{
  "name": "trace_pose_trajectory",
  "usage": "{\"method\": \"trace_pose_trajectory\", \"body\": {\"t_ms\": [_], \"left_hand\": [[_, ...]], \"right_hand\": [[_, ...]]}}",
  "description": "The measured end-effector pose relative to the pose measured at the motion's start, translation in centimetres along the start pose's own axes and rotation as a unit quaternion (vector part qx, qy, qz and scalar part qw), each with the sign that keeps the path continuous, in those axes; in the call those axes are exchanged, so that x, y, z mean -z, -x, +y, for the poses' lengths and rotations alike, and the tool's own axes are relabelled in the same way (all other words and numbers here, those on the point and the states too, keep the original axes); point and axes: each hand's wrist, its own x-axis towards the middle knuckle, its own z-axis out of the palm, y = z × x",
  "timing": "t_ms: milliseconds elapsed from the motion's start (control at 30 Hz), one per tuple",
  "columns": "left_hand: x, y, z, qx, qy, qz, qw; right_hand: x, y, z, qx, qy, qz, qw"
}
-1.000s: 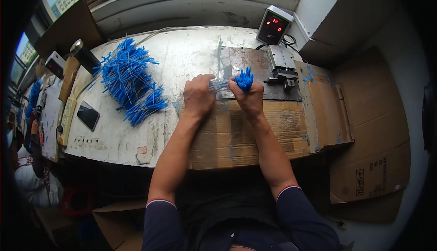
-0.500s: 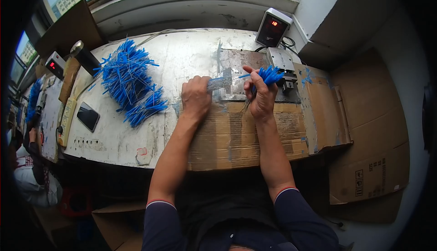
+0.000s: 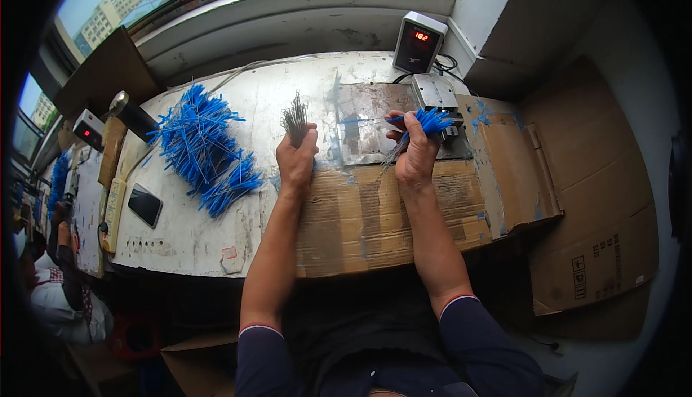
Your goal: The worker is assembling bundles of blue fiber components by inserting them into an industrial assembly fixture.
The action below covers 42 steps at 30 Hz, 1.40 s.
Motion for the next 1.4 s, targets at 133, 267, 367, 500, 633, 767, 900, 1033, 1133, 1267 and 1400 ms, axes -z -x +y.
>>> {"method": "trace_pose_trajectory", "body": {"t_ms": [133, 267, 367, 500, 633, 767, 900, 1033, 1133, 1267, 1400], "left_hand": [[-0.6, 0.8, 1.3, 0.014, 0.031, -0.071, 0.997], [-0.8, 1.0, 1.6, 0.051, 0.072, -0.138, 0.986], [-0.3, 1.1, 0.9, 0.035, 0.025, -0.144, 0.989], [-0.5, 1.0, 0.8, 0.060, 0.049, -0.133, 0.988], [-0.4, 0.6, 0.5, 0.065, 0.114, -0.068, 0.989], [0.7, -0.1, 0.7, 0.045, 0.127, 0.021, 0.991], [0.7, 0.2, 1.8, 0.028, 0.031, -0.032, 0.999], [0.4, 1.2, 3.0, 0.045, -0.003, -0.168, 0.985], [0.4, 1.5, 3.5, 0.058, 0.023, -0.238, 0.969], [-0.4, 2.0, 3.2, 0.051, 0.068, -0.173, 0.981], [-0.4, 1.4, 2.6, 0.013, 0.128, -0.139, 0.982]], "right_hand": [[-0.7, 1.2, 0.0, -0.019, 0.021, -0.081, 0.996], [-1.0, 1.5, 0.6, -0.025, 0.030, -0.081, 0.996], [-1.1, 1.7, 0.7, -0.051, 0.005, -0.068, 0.996], [-0.3, 1.1, 1.4, -0.076, 0.025, -0.061, 0.995], [0.0, 0.9, 1.8, -0.098, 0.090, -0.057, 0.989], [-0.6, 1.2, 1.3, -0.047, 0.105, -0.049, 0.992], [-1.1, 2.3, 0.5, 0.068, 0.179, -0.084, 0.978], [-1.8, 3.6, 1.8, 0.238, 0.277, -0.181, 0.913], [-1.3, 4.3, 2.4, 0.224, 0.322, -0.239, 0.888], [-1.4, 4.5, 2.7, 0.082, 0.344, -0.290, 0.889], [-1.0, 3.9, 2.9, 0.049, 0.290, -0.289, 0.911]]}}
